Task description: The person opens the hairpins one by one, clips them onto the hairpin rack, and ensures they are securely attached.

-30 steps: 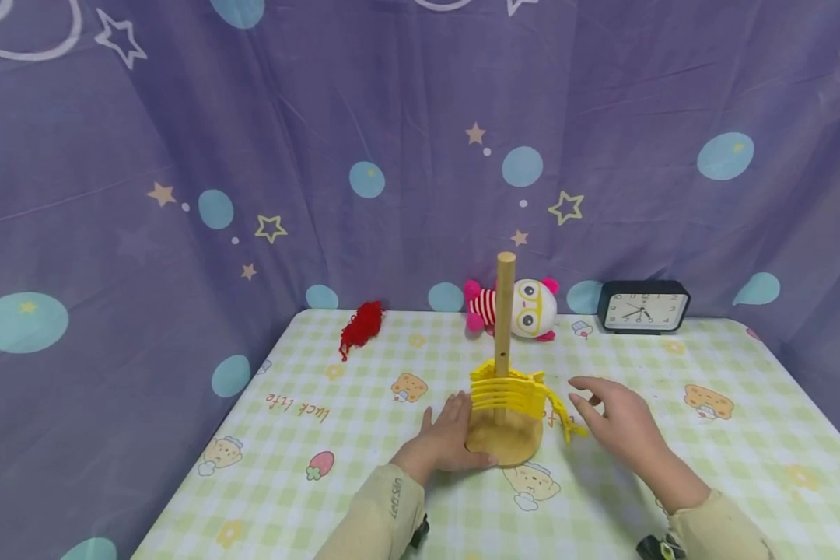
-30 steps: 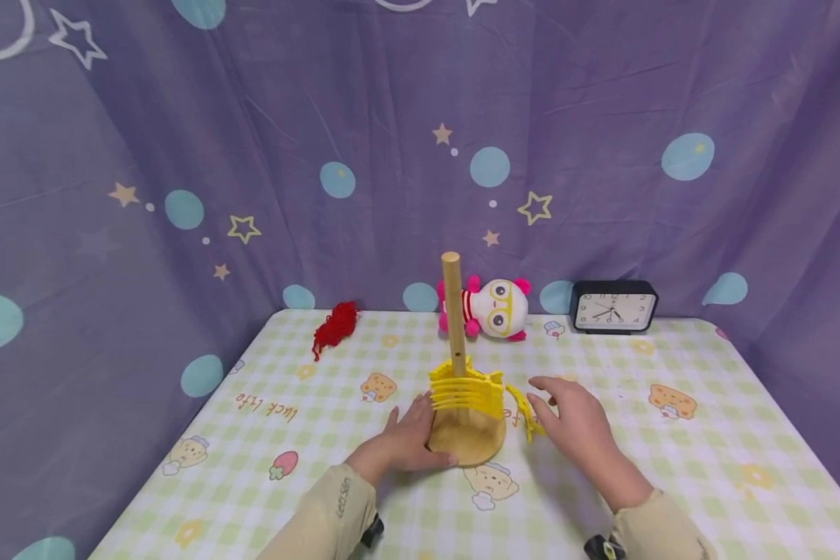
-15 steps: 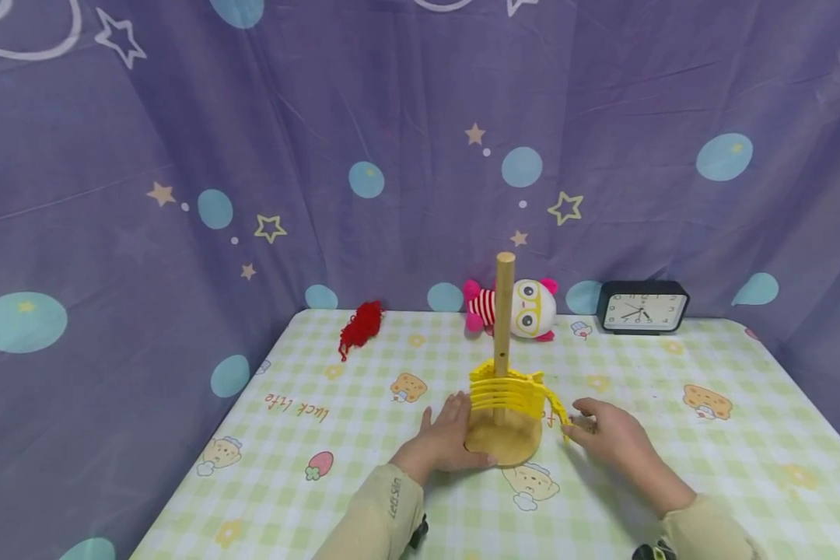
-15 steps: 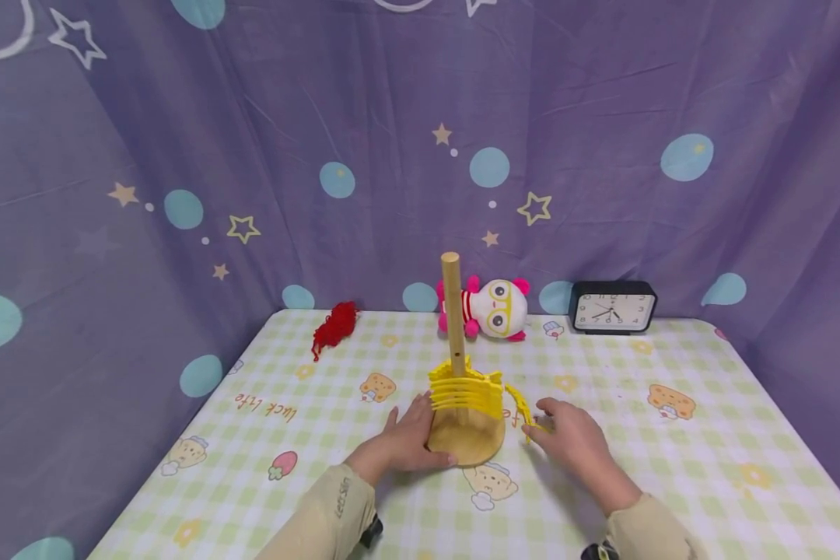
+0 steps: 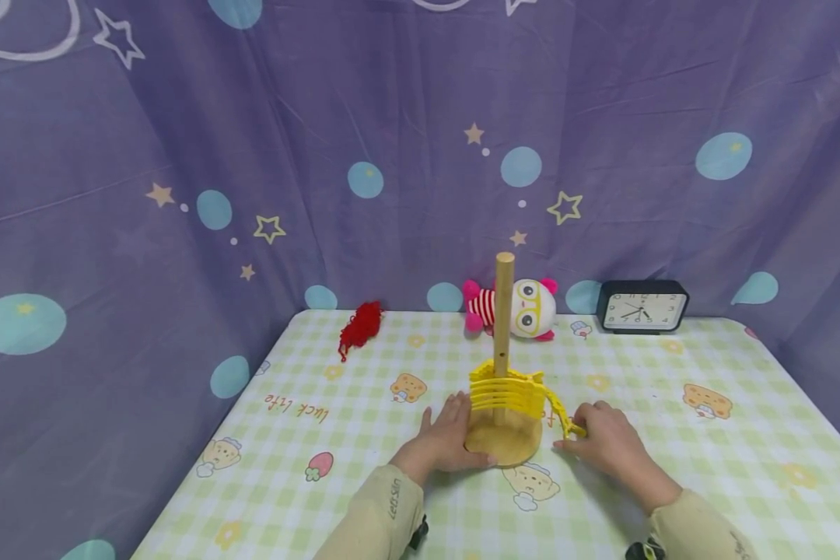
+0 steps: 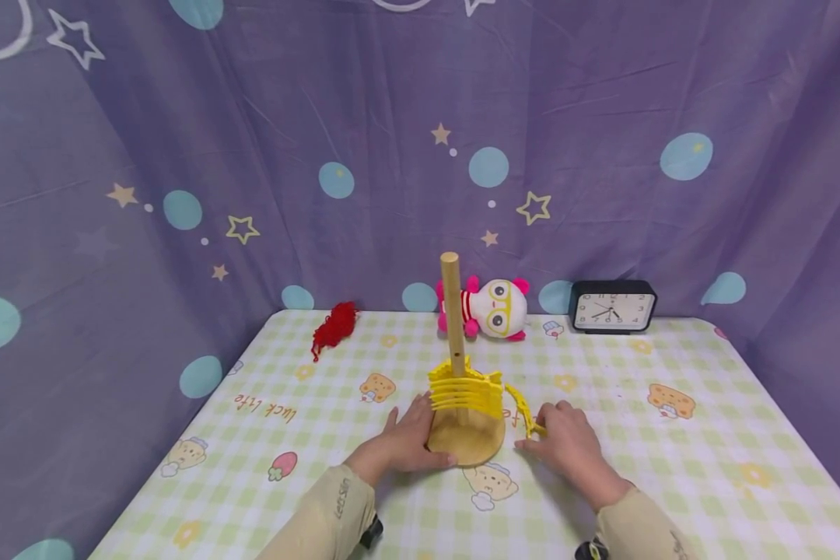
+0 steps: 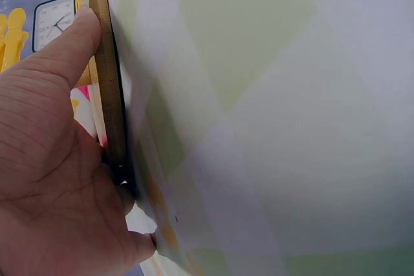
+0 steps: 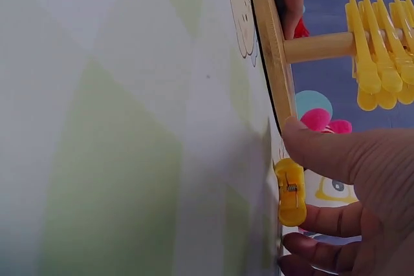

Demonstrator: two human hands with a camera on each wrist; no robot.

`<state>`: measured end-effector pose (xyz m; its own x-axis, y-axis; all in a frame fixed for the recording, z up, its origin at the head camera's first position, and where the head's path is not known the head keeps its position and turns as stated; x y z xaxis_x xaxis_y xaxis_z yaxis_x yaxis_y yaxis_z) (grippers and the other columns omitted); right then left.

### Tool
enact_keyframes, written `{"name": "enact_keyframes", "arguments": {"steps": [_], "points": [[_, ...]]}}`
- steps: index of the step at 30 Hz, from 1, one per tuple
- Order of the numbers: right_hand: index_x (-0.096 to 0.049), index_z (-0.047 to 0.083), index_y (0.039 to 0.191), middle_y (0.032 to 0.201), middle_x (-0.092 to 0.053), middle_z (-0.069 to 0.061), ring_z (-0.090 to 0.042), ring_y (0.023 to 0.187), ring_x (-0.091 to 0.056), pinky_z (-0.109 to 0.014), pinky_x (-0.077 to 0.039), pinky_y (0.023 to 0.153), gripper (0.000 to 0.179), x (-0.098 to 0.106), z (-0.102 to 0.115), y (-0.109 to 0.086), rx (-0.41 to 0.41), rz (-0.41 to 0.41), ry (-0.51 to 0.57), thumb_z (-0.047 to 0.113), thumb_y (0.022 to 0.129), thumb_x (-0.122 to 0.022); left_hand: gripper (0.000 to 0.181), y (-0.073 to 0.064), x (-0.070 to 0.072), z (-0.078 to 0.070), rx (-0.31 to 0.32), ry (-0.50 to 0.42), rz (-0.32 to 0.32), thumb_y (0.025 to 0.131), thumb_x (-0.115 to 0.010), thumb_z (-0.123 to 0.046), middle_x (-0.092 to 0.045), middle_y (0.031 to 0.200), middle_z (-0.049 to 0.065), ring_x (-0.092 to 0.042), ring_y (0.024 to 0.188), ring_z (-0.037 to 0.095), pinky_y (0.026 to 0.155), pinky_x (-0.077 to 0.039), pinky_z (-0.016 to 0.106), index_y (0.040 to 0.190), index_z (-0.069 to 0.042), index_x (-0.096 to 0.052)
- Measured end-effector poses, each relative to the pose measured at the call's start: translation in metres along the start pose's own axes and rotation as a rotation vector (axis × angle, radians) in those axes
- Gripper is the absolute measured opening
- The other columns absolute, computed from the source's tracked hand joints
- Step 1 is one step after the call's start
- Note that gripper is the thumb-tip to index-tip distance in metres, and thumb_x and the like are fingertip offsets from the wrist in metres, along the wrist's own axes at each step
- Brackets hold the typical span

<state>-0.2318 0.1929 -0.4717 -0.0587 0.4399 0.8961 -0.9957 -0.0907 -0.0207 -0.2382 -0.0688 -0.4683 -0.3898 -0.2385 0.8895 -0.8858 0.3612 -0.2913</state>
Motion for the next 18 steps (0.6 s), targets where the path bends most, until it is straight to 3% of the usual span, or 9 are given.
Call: {"name": "enact_keyframes", "arguments": {"steps": [9, 18], "points": [[-0.066, 0.001, 0.097, 0.086, -0.054, -0.008, -0.026, 0.078, -0.05, -0.043, -0.045, 0.071, 0.037, 0.001, 0.001, -0.003, 0.012, -0.009, 0.003, 0.027, 0.075, -0.081, 0.108, 0.001, -0.002, 0.001, 0.01, -0.012, 0.002, 0.081, -0.067, -0.064, -0.006, 0.164, 0.006, -0.005, 0.15, 0.021, 0.118, -0.001, 0.053, 0.157, -0.009, -0.013], [-0.067, 0.005, 0.101, 0.085, -0.065, -0.003, -0.019, 0.075, -0.057, -0.044, -0.05, 0.07, 0.031, 0.01, -0.006, -0.005, 0.04, -0.041, 0.092, 0.025, 0.08, -0.078, 0.108, -0.001, 0.0, 0.0, 0.004, -0.011, 0.006, 0.081, -0.065, -0.065, -0.006, 0.164, 0.006, -0.005, 0.15, 0.021, 0.118, -0.002, 0.052, 0.157, -0.008, -0.012]]}}
Point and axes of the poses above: each hand's wrist, its own y-axis towards the middle knuckle, its own x-axis out of the back of the hand, z = x × y, the point moved 3 cm from there along y, towards the middle knuckle
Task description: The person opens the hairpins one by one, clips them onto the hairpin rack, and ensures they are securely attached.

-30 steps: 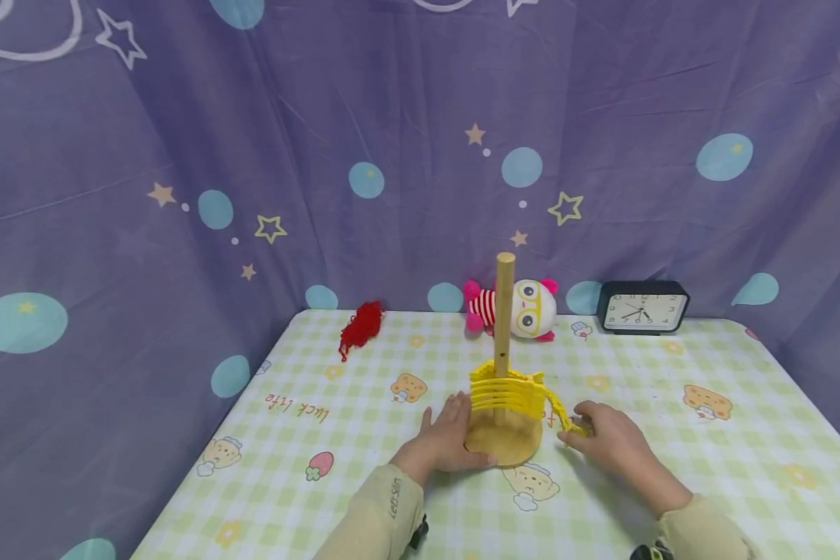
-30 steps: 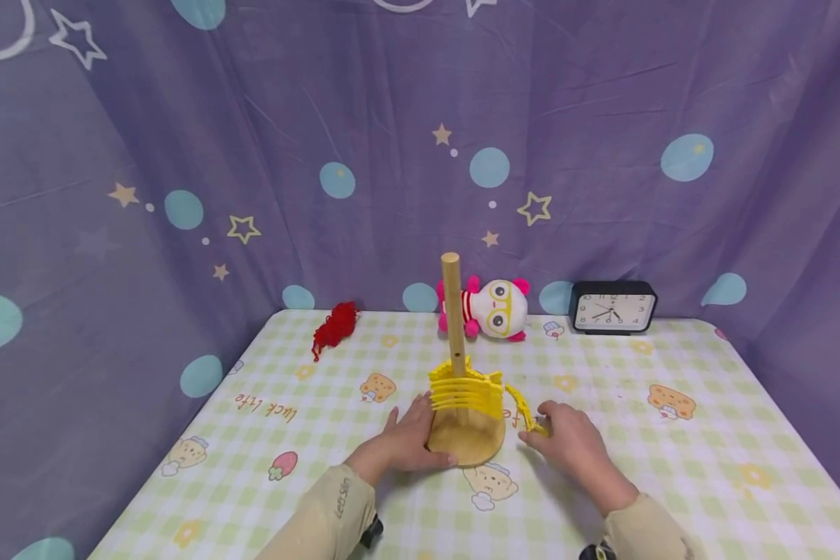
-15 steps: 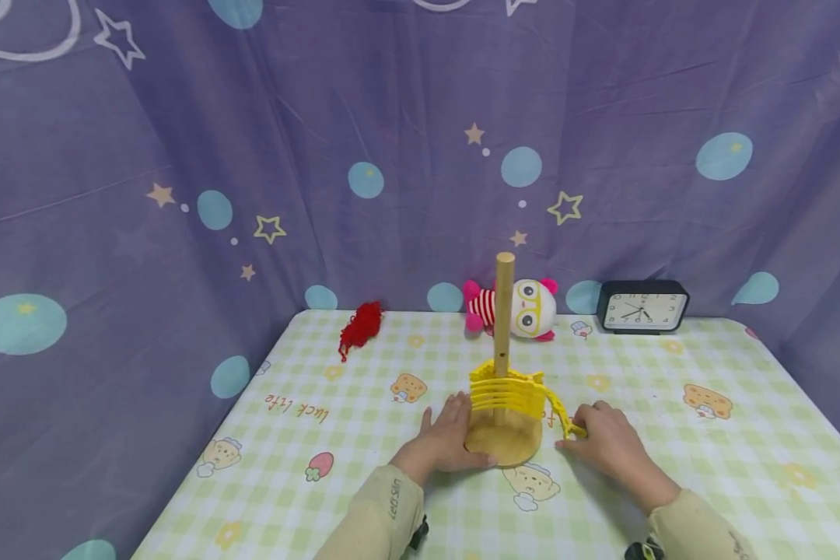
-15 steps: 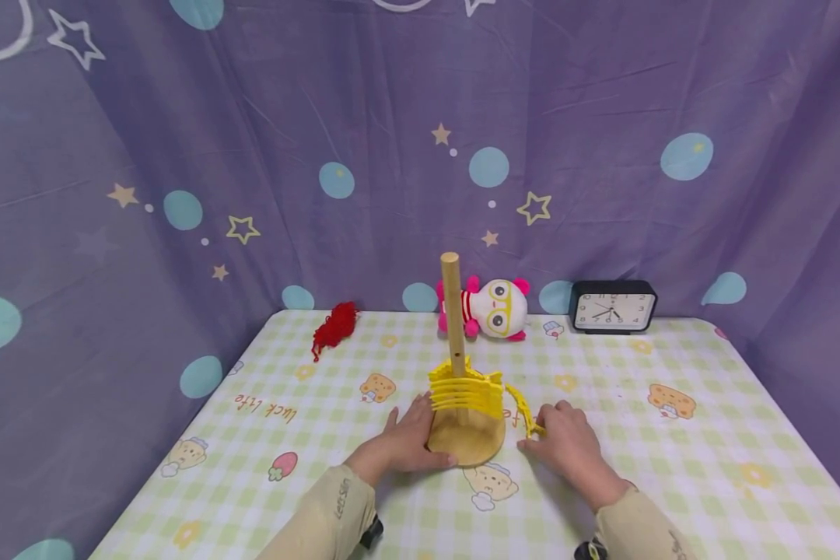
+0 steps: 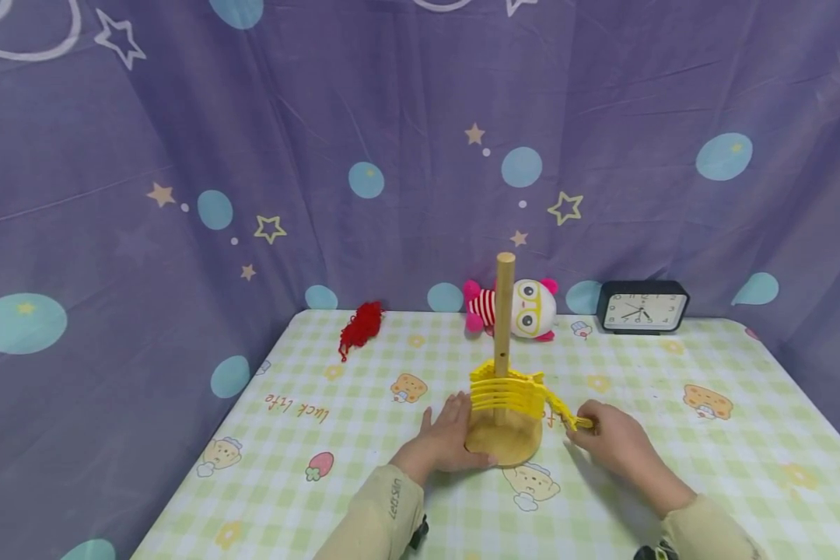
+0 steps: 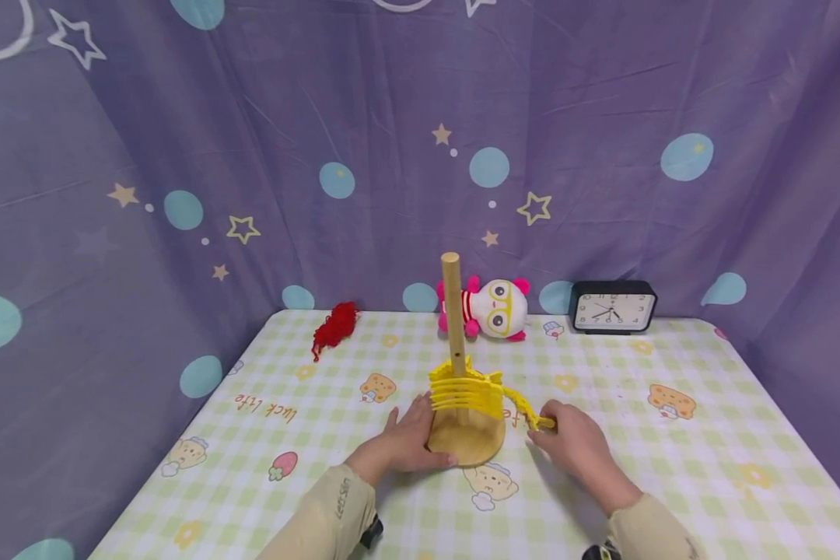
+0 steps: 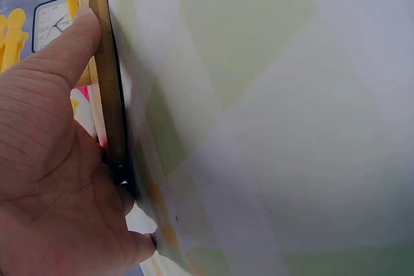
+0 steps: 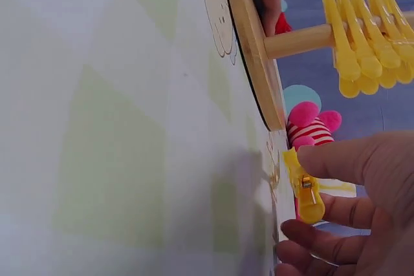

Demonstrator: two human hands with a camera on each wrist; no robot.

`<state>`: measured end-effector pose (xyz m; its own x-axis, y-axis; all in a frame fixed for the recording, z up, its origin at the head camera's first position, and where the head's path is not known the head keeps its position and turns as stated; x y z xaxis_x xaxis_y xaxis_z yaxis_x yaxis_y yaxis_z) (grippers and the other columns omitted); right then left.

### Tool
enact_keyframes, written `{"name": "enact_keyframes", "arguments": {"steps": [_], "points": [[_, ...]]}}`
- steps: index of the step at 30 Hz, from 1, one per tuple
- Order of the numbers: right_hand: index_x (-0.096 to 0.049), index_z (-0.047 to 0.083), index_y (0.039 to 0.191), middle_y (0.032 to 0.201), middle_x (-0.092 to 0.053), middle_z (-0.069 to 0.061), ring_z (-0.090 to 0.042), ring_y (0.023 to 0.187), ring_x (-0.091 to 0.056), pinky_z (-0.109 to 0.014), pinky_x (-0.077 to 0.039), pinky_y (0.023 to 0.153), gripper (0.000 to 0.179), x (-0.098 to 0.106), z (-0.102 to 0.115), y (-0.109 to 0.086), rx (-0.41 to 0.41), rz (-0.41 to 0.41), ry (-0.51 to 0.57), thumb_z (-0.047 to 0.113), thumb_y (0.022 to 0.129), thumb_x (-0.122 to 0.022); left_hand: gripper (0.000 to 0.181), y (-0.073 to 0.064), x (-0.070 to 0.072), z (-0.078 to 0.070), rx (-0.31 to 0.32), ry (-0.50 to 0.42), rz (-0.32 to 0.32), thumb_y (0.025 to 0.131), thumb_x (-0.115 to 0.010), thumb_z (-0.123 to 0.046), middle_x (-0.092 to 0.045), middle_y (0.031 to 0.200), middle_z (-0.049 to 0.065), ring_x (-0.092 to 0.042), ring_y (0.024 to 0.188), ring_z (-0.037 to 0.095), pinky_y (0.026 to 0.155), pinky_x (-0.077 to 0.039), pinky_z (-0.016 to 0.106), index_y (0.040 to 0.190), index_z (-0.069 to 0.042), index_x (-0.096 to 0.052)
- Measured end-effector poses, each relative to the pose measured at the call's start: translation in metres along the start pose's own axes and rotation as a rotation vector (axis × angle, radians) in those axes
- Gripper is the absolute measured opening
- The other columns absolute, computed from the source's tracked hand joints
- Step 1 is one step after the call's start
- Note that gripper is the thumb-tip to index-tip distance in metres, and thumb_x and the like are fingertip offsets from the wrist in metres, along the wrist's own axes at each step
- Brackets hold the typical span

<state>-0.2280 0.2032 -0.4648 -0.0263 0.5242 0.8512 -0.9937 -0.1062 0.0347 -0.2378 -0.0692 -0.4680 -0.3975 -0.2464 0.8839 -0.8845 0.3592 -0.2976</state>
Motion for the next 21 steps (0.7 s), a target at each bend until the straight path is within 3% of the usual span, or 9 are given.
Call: {"name": "enact_keyframes", "arguments": {"steps": [6, 13, 21], "points": [[-0.066, 0.003, 0.11, 0.098, -0.069, -0.011, -0.024, 0.084, -0.064, -0.044, -0.052, 0.072, 0.037, 0.01, -0.007, -0.005, -0.059, -0.028, 0.081, 0.026, 0.084, -0.075, 0.108, 0.001, -0.001, 0.001, 0.003, -0.001, -0.004, 0.081, -0.065, -0.065, -0.006, 0.164, 0.006, -0.005, 0.15, 0.021, 0.118, -0.002, 0.052, 0.157, -0.009, -0.013], [-0.06, 0.002, 0.124, 0.116, -0.064, -0.02, -0.028, 0.09, -0.064, -0.042, -0.05, 0.069, 0.04, 0.028, -0.007, -0.014, -0.073, -0.09, 0.132, 0.026, 0.093, -0.066, 0.108, 0.002, -0.003, 0.001, 0.008, -0.002, -0.001, 0.081, -0.065, -0.065, -0.006, 0.164, 0.005, -0.005, 0.15, 0.02, 0.118, -0.001, 0.052, 0.157, -0.009, -0.012], [-0.054, 0.006, 0.138, 0.115, -0.065, -0.025, -0.041, 0.099, -0.063, -0.04, -0.05, 0.065, 0.044, 0.051, -0.006, -0.022, -0.036, -0.193, 0.125, 0.027, 0.099, -0.058, 0.108, 0.001, -0.002, 0.001, 0.005, -0.008, 0.0, 0.082, -0.065, -0.065, -0.006, 0.164, 0.005, -0.005, 0.15, 0.02, 0.118, -0.001, 0.052, 0.157, -0.009, -0.012]]}}
Point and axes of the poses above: each hand's wrist, its own y-axis towards the middle knuckle, its own x-axis out of the back of the hand, z = x × y, the point moved 3 cm from there along y, towards the middle knuckle
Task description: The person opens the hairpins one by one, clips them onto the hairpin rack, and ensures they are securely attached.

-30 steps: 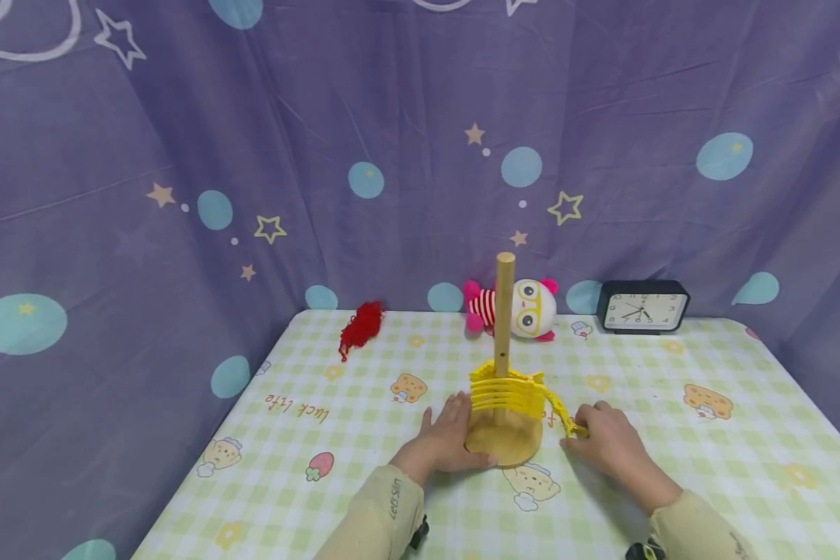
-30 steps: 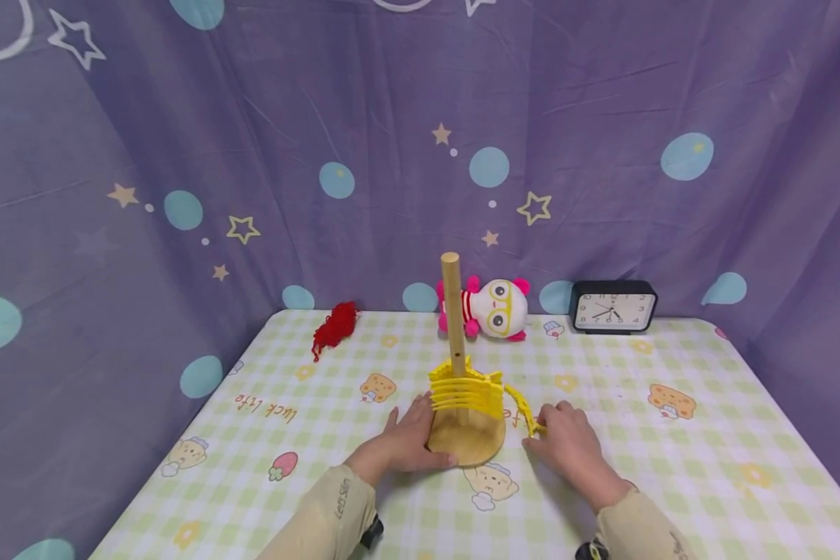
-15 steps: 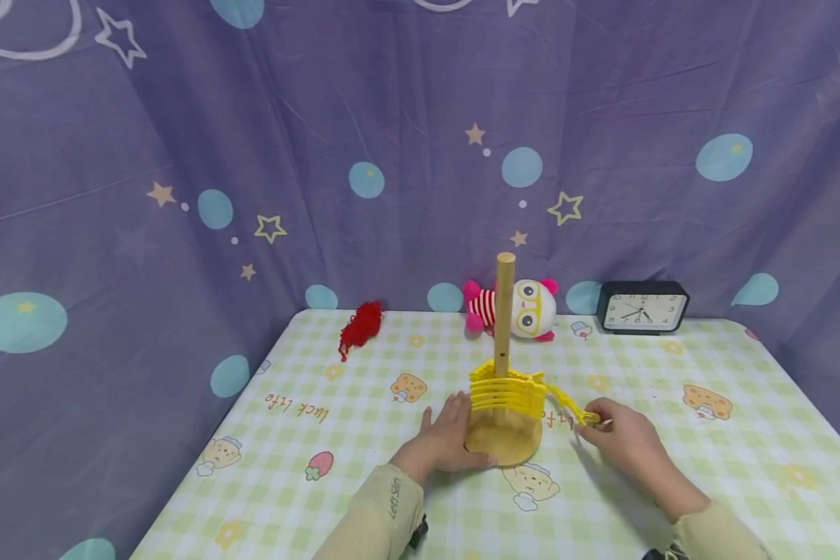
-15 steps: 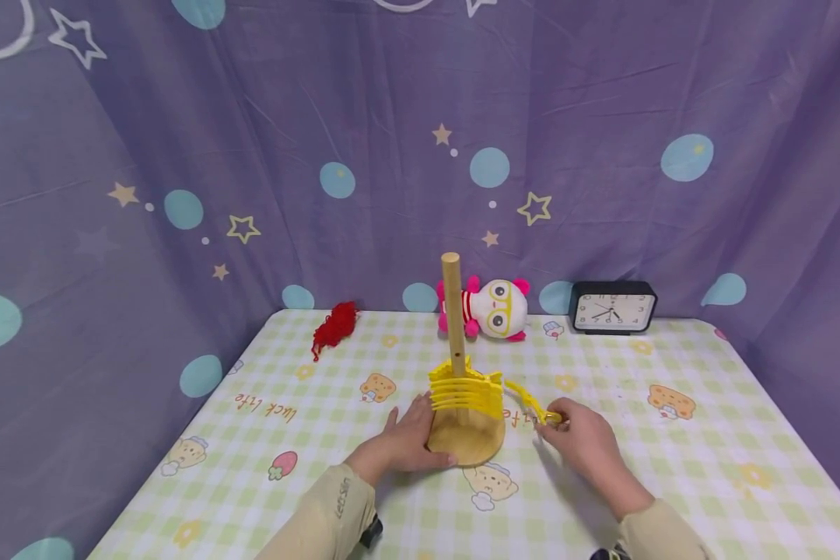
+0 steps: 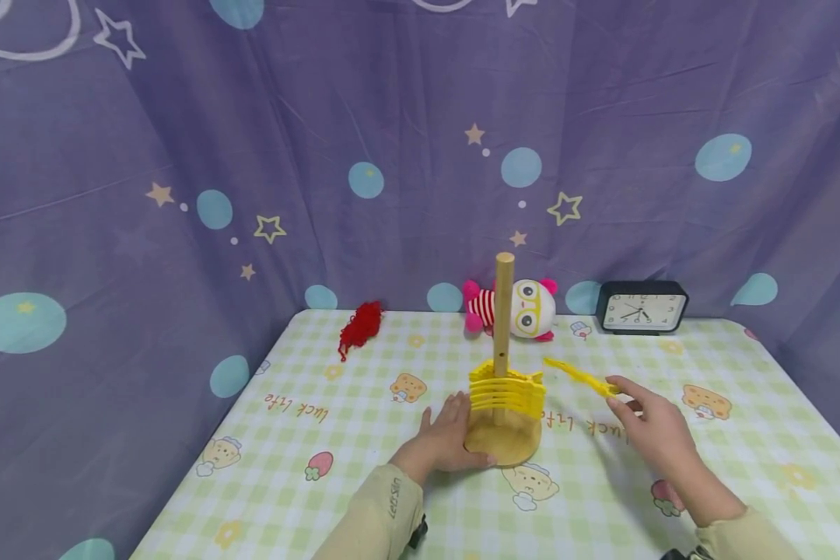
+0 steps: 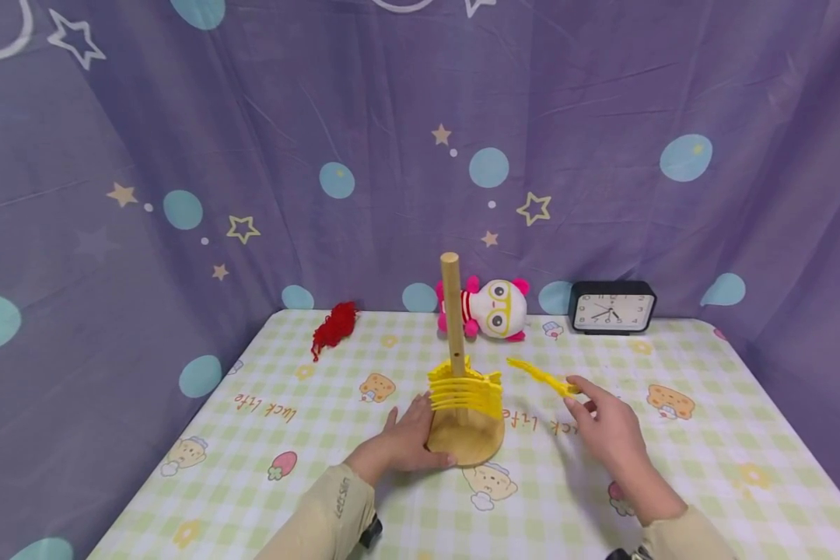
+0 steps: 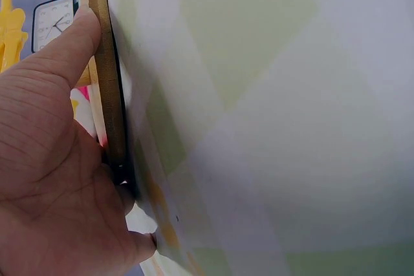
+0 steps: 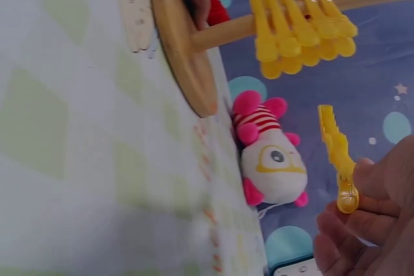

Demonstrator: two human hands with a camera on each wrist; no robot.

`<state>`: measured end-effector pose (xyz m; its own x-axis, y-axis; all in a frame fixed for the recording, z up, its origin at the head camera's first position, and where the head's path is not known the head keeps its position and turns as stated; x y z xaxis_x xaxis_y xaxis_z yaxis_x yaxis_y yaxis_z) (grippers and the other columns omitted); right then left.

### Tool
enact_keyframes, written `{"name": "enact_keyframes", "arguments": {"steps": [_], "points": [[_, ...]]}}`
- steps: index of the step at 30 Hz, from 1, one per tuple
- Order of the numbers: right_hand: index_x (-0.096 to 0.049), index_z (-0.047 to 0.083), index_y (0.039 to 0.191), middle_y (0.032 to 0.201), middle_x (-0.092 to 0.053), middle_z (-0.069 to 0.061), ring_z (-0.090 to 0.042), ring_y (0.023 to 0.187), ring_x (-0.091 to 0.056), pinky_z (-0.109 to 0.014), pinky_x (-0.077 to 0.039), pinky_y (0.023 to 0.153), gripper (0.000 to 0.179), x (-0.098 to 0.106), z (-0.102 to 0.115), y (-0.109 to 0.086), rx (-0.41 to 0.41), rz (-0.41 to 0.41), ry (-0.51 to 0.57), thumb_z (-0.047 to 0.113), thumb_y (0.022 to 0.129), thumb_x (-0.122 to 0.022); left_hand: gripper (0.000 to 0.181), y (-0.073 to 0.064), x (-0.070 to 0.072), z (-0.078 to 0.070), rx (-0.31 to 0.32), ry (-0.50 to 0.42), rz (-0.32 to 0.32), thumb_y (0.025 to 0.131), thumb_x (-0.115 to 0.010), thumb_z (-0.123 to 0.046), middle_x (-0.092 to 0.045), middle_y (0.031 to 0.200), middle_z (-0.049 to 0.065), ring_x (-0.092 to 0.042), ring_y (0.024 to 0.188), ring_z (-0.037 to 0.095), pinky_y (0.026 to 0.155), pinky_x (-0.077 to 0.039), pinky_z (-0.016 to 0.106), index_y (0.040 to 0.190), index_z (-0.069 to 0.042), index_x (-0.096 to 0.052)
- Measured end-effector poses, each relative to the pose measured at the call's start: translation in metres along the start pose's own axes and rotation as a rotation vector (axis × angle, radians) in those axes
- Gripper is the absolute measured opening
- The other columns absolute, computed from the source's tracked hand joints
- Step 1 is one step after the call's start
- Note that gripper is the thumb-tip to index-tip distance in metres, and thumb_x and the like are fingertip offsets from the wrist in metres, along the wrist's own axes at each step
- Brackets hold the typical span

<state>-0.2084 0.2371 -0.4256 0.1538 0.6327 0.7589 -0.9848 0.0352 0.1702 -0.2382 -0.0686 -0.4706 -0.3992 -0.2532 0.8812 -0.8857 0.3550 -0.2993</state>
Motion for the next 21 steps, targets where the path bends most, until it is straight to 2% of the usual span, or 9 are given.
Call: {"name": "enact_keyframes", "arguments": {"steps": [3, 5, 8, 10, 12, 17, 21], "points": [[-0.054, 0.007, 0.139, 0.108, -0.067, -0.023, -0.04, 0.096, -0.063, -0.037, -0.049, 0.061, 0.043, 0.008, 0.003, -0.002, 0.032, -0.066, -0.008, 0.024, 0.099, -0.058, 0.108, 0.0, 0.0, 0.0, 0.0, -0.006, 0.002, 0.081, -0.065, -0.065, -0.006, 0.164, 0.005, -0.005, 0.15, 0.021, 0.118, -0.001, 0.052, 0.157, -0.009, -0.013], [-0.055, 0.009, 0.139, 0.091, -0.068, -0.02, -0.035, 0.079, -0.063, -0.033, -0.045, 0.055, 0.042, 0.013, 0.006, -0.003, 0.04, -0.119, -0.009, 0.023, 0.099, -0.058, 0.107, 0.0, 0.0, 0.0, 0.001, -0.006, 0.004, 0.081, -0.065, -0.065, -0.006, 0.164, 0.005, -0.005, 0.15, 0.02, 0.118, -0.001, 0.052, 0.157, -0.009, -0.013], [-0.056, 0.012, 0.138, 0.065, -0.055, -0.008, -0.022, 0.056, -0.049, -0.028, -0.035, 0.046, 0.04, 0.019, 0.011, -0.004, 0.045, -0.2, -0.01, 0.021, 0.1, -0.057, 0.107, -0.001, 0.001, 0.0, 0.0, -0.003, 0.003, 0.082, -0.065, -0.065, -0.006, 0.164, 0.005, -0.004, 0.15, 0.021, 0.118, -0.001, 0.052, 0.157, -0.009, -0.013], [-0.057, 0.014, 0.138, 0.057, -0.043, -0.002, -0.017, 0.049, -0.038, -0.027, -0.03, 0.043, 0.039, 0.02, 0.015, -0.005, 0.047, -0.234, -0.013, 0.02, 0.1, -0.057, 0.107, -0.001, 0.001, -0.001, -0.001, 0.0, 0.001, 0.082, -0.064, -0.065, -0.006, 0.164, 0.006, -0.004, 0.15, 0.021, 0.118, -0.001, 0.052, 0.157, -0.009, -0.013], [-0.059, 0.015, 0.136, 0.055, -0.039, 0.001, -0.015, 0.048, -0.035, -0.027, -0.028, 0.042, 0.037, 0.022, 0.02, -0.006, 0.074, -0.264, -0.015, 0.016, 0.098, -0.059, 0.107, -0.001, 0.002, -0.001, -0.004, 0.002, 0.0, 0.082, -0.064, -0.065, -0.006, 0.164, 0.006, -0.005, 0.15, 0.021, 0.118, -0.001, 0.052, 0.157, -0.009, -0.014], [-0.066, 0.014, 0.127, 0.05, -0.037, 0.005, -0.009, 0.043, -0.032, -0.025, -0.027, 0.039, 0.035, 0.024, 0.032, -0.008, 0.204, -0.335, -0.017, 0.008, 0.093, -0.065, 0.107, -0.001, 0.002, 0.0, -0.007, 0.007, 0.001, 0.082, -0.064, -0.065, -0.006, 0.164, 0.007, -0.005, 0.15, 0.021, 0.118, -0.001, 0.052, 0.157, -0.008, -0.013], [-0.069, 0.015, 0.122, 0.047, -0.034, 0.009, -0.006, 0.039, -0.028, -0.025, -0.026, 0.037, 0.033, 0.022, 0.039, -0.008, 0.272, -0.36, -0.019, 0.006, 0.09, -0.068, 0.108, 0.0, 0.0, 0.001, -0.006, 0.003, 0.001, 0.082, -0.064, -0.066, -0.005, 0.164, 0.006, -0.004, 0.15, 0.021, 0.118, -0.001, 0.052, 0.157, -0.009, -0.012]]}}
Point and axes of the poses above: each hand's wrist, its own y-axis towards the middle knuckle, its own x-axis out of the back of the hand, z = x × y, the point moved 3 cm from there along y, towards the middle knuckle
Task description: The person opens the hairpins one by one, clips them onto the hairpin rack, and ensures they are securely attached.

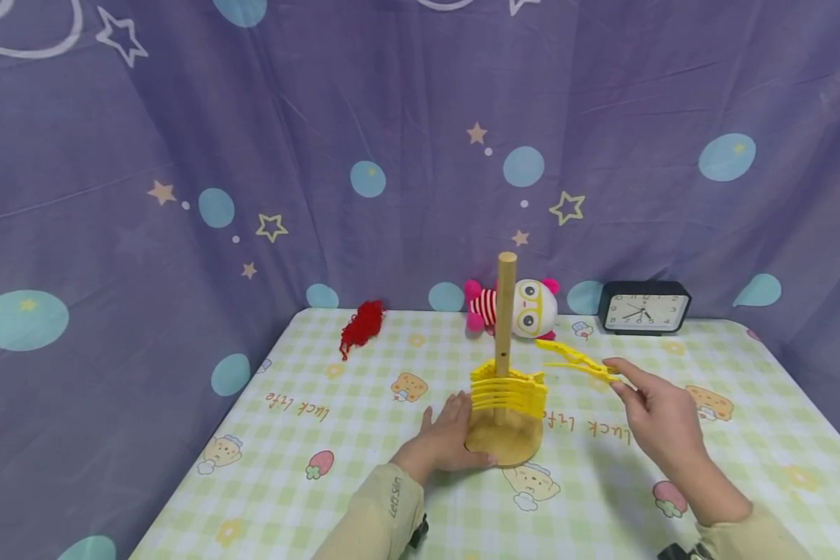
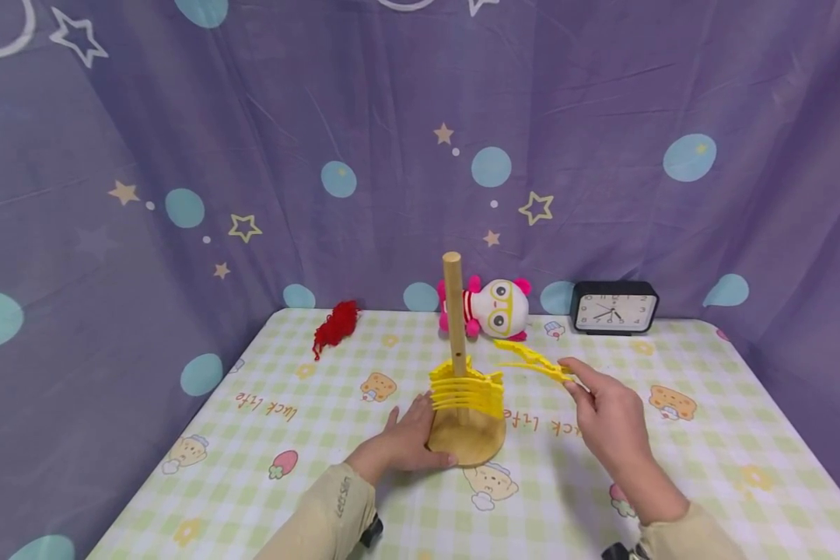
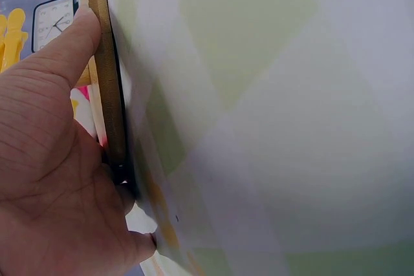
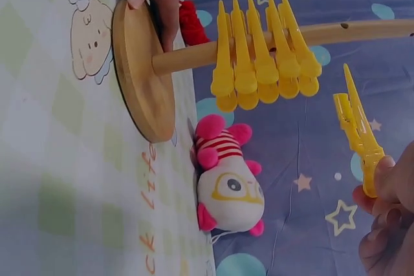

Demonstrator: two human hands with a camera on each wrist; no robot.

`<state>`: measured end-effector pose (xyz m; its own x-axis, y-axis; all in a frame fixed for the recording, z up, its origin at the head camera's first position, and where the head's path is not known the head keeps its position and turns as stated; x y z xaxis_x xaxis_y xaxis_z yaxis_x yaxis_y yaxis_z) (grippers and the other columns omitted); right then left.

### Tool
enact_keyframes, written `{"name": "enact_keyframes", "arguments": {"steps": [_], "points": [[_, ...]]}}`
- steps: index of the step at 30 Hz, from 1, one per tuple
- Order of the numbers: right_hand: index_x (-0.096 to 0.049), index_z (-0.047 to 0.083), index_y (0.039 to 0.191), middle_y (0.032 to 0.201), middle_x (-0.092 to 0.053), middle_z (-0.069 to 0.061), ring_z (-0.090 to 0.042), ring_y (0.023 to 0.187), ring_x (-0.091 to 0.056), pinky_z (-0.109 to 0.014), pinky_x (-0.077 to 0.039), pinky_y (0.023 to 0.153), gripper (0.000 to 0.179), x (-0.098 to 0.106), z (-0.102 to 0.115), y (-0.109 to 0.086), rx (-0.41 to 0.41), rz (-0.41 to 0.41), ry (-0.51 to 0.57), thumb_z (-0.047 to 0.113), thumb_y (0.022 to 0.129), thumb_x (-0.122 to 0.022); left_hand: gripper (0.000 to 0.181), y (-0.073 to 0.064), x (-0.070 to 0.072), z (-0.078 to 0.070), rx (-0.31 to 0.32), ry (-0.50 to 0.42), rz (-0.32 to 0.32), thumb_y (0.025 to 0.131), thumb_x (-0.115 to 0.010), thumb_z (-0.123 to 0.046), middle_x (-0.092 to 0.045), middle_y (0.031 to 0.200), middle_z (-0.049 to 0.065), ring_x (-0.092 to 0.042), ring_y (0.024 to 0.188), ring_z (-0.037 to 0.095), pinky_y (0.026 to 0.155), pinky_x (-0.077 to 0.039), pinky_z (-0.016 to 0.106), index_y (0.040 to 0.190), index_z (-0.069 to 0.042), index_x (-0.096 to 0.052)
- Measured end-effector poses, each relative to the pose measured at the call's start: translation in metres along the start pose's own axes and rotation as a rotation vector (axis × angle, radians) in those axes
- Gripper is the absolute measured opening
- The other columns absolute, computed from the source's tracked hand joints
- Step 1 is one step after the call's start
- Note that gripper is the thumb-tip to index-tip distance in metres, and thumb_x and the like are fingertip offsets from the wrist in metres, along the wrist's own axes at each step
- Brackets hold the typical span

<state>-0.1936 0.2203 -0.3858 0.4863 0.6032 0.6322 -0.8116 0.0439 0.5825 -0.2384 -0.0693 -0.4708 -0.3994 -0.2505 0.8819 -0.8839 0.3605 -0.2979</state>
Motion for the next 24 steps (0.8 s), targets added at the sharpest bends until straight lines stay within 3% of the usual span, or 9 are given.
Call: {"name": "enact_keyframes", "arguments": {"steps": [3, 5, 9, 11, 14, 17, 24], "points": [[-0.071, 0.015, 0.119, 0.046, -0.035, 0.011, -0.005, 0.039, -0.027, -0.024, -0.027, 0.038, 0.032, -0.004, 0.005, 0.001, 0.032, 0.006, 0.009, 0.006, 0.089, -0.07, 0.108, 0.002, -0.002, 0.001, 0.002, -0.004, -0.002, 0.081, -0.064, -0.066, -0.005, 0.164, 0.005, -0.005, 0.15, 0.02, 0.118, -0.001, 0.052, 0.157, -0.01, -0.012], [-0.072, 0.015, 0.117, 0.05, -0.048, 0.008, -0.004, 0.04, -0.029, -0.024, -0.028, 0.038, 0.032, -0.007, 0.009, 0.002, 0.049, 0.008, 0.015, 0.005, 0.088, -0.071, 0.108, 0.002, -0.003, 0.001, 0.006, -0.006, -0.004, 0.081, -0.065, -0.066, -0.006, 0.164, 0.005, -0.005, 0.15, 0.02, 0.118, -0.001, 0.052, 0.157, -0.01, -0.012], [-0.073, 0.013, 0.115, 0.082, -0.074, -0.006, -0.005, 0.046, -0.042, -0.024, -0.034, 0.041, 0.032, -0.015, 0.02, 0.005, 0.1, 0.001, 0.024, 0.002, 0.085, -0.073, 0.108, 0.002, -0.003, 0.002, 0.009, -0.007, -0.007, 0.081, -0.065, -0.065, -0.006, 0.164, 0.005, -0.005, 0.15, 0.02, 0.118, -0.001, 0.052, 0.157, -0.011, -0.013], [-0.073, 0.012, 0.114, 0.096, -0.075, -0.009, -0.01, 0.053, -0.055, -0.027, -0.043, 0.046, 0.032, -0.02, 0.025, 0.007, 0.121, 0.0, 0.021, 0.001, 0.084, -0.073, 0.108, 0.002, -0.003, 0.002, 0.007, -0.007, -0.005, 0.081, -0.065, -0.065, -0.006, 0.164, 0.005, -0.004, 0.15, 0.02, 0.118, -0.001, 0.052, 0.157, -0.011, -0.013], [-0.074, 0.011, 0.112, 0.099, -0.075, -0.008, -0.021, 0.07, -0.069, -0.037, -0.054, 0.056, 0.031, -0.027, 0.032, 0.01, 0.154, 0.0, 0.014, 0.001, 0.083, -0.074, 0.107, 0.002, -0.002, 0.002, 0.003, -0.006, -0.001, 0.081, -0.065, -0.065, -0.006, 0.164, 0.005, -0.004, 0.15, 0.02, 0.118, -0.001, 0.052, 0.157, -0.01, -0.013], [-0.074, 0.01, 0.111, 0.099, -0.075, -0.008, -0.027, 0.081, -0.072, -0.045, -0.057, 0.064, 0.03, -0.034, 0.038, 0.013, 0.184, 0.001, 0.02, 0.001, 0.083, -0.074, 0.107, 0.001, -0.001, 0.001, 0.002, -0.004, 0.001, 0.081, -0.065, -0.065, -0.006, 0.164, 0.005, -0.004, 0.15, 0.02, 0.118, -0.001, 0.052, 0.157, -0.01, -0.013], [-0.075, 0.011, 0.108, 0.097, -0.075, -0.006, -0.026, 0.081, -0.072, -0.043, -0.058, 0.066, 0.031, -0.046, 0.051, 0.016, 0.253, -0.017, 0.026, -0.003, 0.08, -0.075, 0.108, 0.002, -0.001, 0.002, 0.003, -0.01, -0.006, 0.081, -0.066, -0.065, -0.007, 0.164, 0.005, -0.005, 0.15, 0.02, 0.118, -0.001, 0.051, 0.157, -0.01, -0.012]]}}
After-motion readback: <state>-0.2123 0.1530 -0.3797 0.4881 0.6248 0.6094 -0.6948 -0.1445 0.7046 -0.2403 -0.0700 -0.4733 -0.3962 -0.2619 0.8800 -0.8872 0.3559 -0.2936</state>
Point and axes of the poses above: each hand's wrist, its own y-axis towards the middle knuckle, its own x-axis out of the back of the hand, z = x × y, the point moved 3 cm from there along y, towards the middle knuckle
